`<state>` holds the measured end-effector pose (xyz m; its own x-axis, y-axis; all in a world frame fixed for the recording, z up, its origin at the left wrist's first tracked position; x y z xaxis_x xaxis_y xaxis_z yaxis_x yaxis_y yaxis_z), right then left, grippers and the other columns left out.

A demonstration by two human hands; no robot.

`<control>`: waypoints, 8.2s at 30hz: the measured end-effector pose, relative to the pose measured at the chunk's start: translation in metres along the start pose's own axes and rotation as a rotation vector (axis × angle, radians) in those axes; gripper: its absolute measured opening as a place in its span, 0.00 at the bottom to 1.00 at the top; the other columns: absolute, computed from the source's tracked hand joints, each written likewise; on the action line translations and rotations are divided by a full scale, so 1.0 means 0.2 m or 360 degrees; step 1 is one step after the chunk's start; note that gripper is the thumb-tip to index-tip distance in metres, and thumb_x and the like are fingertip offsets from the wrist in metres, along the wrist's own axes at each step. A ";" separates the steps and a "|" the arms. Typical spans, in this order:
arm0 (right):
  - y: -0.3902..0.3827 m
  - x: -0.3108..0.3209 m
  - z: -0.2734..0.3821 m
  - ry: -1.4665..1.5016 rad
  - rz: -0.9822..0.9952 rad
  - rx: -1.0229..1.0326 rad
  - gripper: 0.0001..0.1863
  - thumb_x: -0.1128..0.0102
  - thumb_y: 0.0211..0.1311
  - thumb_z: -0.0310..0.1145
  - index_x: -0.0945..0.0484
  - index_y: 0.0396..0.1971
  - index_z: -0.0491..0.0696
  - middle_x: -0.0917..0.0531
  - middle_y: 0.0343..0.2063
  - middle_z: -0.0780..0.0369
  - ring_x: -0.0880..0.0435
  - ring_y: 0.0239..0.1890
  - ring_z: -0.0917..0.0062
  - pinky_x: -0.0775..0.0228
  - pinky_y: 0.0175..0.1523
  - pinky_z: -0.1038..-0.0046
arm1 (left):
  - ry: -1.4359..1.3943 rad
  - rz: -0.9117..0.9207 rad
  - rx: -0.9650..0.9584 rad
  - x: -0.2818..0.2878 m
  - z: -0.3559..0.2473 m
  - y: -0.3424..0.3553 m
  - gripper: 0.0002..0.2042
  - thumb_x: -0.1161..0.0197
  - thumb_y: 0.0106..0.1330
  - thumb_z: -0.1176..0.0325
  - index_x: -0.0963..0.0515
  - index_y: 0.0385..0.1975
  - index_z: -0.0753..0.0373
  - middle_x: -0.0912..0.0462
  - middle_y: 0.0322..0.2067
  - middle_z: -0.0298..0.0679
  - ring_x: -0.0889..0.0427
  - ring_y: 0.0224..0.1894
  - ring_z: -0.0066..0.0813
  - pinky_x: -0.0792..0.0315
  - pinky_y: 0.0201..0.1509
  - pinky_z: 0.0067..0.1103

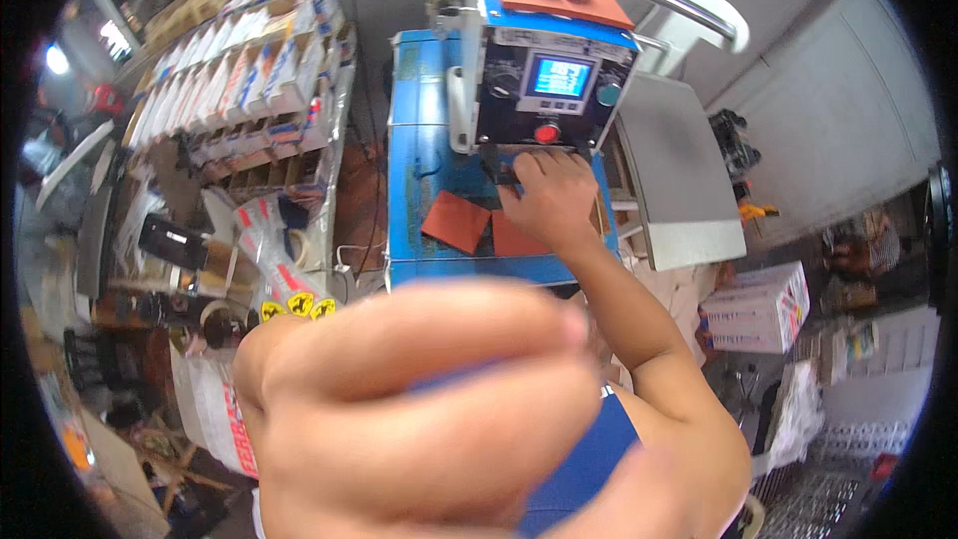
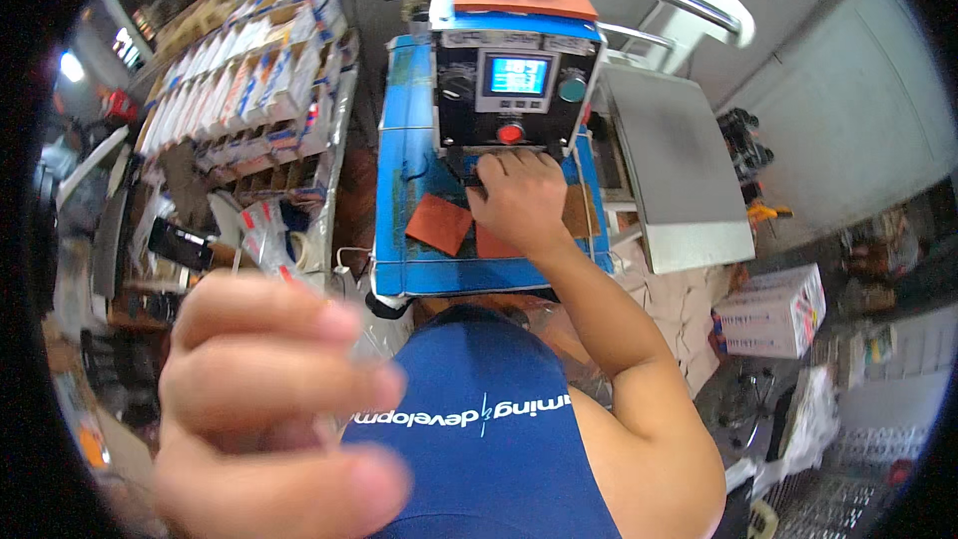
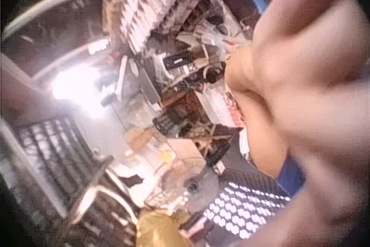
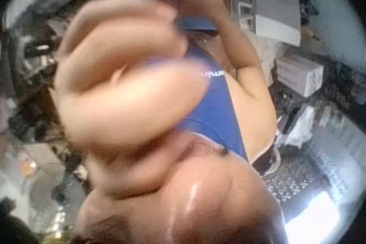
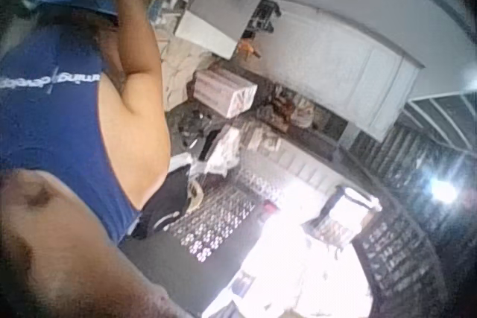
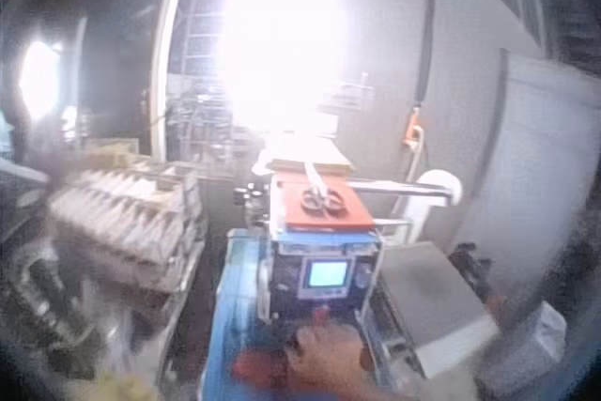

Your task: The person places a black t-shirt on a heat press, aligns a Ferrari logo transfer, and operates the press to apply the design. They repeat the process with a second t-shirt, positioning a larger Ferrari graphic on the back and pressing it. Finished shirts are folded and set aside.

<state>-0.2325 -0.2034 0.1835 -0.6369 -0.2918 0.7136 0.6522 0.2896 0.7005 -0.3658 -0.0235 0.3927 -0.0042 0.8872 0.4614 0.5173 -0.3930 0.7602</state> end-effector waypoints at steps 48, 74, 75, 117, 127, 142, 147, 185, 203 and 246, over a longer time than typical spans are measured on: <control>0.06 0.00 0.07 0.0190 0.0138 0.0045 0.16 0.30 0.54 0.44 0.25 0.22 0.49 0.18 0.20 0.58 0.17 0.21 0.62 0.25 0.28 0.62 | -0.0236 0.0670 0.3128 -0.97 1.39 -3.42 0.10 0.39 0.66 0.67 0.15 0.37 0.67 0.13 0.31 0.44 0.17 0.23 0.34 0.25 0.25 0.29; 0.09 -0.01 0.12 -0.0048 0.0136 -0.0018 0.22 0.25 0.54 0.45 0.29 0.16 0.50 0.22 0.15 0.58 0.21 0.17 0.60 0.31 0.24 0.62 | 0.0001 0.1252 0.2522 -0.92 1.85 -3.52 0.12 0.39 0.59 0.64 0.13 0.28 0.66 0.13 0.25 0.50 0.14 0.24 0.39 0.23 0.29 0.35; 0.09 -0.01 0.11 -0.0031 0.0119 0.0002 0.22 0.25 0.54 0.45 0.29 0.15 0.50 0.23 0.15 0.59 0.21 0.16 0.61 0.31 0.23 0.62 | 0.0018 0.1396 0.2331 -0.96 1.88 -3.52 0.13 0.39 0.58 0.63 0.13 0.28 0.66 0.14 0.24 0.51 0.14 0.24 0.39 0.23 0.30 0.35; -0.75 0.66 -1.98 -0.0807 0.0411 -0.1588 0.42 0.63 0.72 0.69 0.13 0.50 0.45 0.15 0.53 0.47 0.21 0.60 0.49 0.35 0.67 0.54 | -0.1761 -0.0692 0.2402 -0.79 1.70 -2.56 0.28 0.44 0.62 0.77 0.28 0.65 0.57 0.23 0.63 0.37 0.24 0.62 0.33 0.31 0.64 0.34; -1.54 -0.04 -0.67 0.0539 0.0054 -0.1311 0.16 0.31 0.66 0.37 0.17 0.45 0.40 0.12 0.43 0.55 0.14 0.44 0.67 0.23 0.51 0.70 | -0.1173 -0.0786 0.2496 -0.46 1.40 -2.44 0.10 0.33 0.71 0.63 0.18 0.47 0.60 0.12 0.44 0.35 0.14 0.46 0.28 0.23 0.56 0.33; -0.08 0.36 -1.08 0.2677 -0.0079 -0.1011 0.13 0.36 0.71 0.36 0.18 0.46 0.42 0.13 0.43 0.57 0.15 0.49 0.67 0.25 0.61 0.64 | -0.2166 -0.1762 0.0457 -0.27 0.74 -1.44 0.14 0.32 0.69 0.60 0.19 0.50 0.58 0.13 0.52 0.43 0.16 0.58 0.41 0.26 0.67 0.43; 0.79 0.56 -0.32 0.2878 0.0553 -0.0788 0.17 0.40 0.73 0.34 0.21 0.54 0.38 0.16 0.54 0.53 0.19 0.58 0.64 0.33 0.71 0.61 | -0.1613 -0.2252 0.0389 -0.02 -0.11 -2.17 0.19 0.34 0.70 0.58 0.21 0.56 0.62 0.15 0.54 0.45 0.17 0.58 0.43 0.30 0.69 0.46; -3.24 1.47 2.83 0.2208 0.2924 0.2133 0.17 0.33 0.67 0.42 0.15 0.43 0.42 0.11 0.39 0.55 0.12 0.43 0.67 0.22 0.49 0.67 | 0.1385 -0.4568 0.1121 -1.49 -2.39 -3.80 0.07 0.42 0.74 0.74 0.19 0.45 0.68 0.15 0.35 0.32 0.18 0.37 0.22 0.24 0.43 0.22; -3.34 1.44 2.79 0.2439 0.3106 0.1732 0.16 0.31 0.68 0.37 0.19 0.44 0.38 0.13 0.37 0.59 0.13 0.38 0.78 0.19 0.45 0.73 | 0.1340 -0.4389 0.0448 -1.52 -2.34 -3.76 0.11 0.51 0.77 0.79 0.20 0.47 0.67 0.14 0.40 0.34 0.18 0.39 0.19 0.23 0.45 0.20; -3.21 0.69 2.95 0.1589 0.2753 0.1568 0.11 0.40 0.68 0.32 0.19 0.34 0.38 0.14 0.27 0.59 0.13 0.30 0.75 0.20 0.37 0.71 | 0.0822 -0.4678 -0.0061 -1.56 -2.28 -3.79 0.16 0.50 0.71 0.78 0.24 0.56 0.67 0.16 0.54 0.46 0.17 0.56 0.41 0.25 0.65 0.37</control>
<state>-0.9825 0.1077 -0.1647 0.7161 0.5374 0.4454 -0.3729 0.8340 -0.4066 -1.1465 -0.1135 -0.1184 -0.0796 -0.8141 -0.5753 -0.7725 0.4151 -0.4805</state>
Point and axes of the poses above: each hand's wrist, its own y-axis towards the middle knuckle, its own x-axis out of the back of the hand, z = x × y, the point moved 6 cm from there along y, towards the middle knuckle
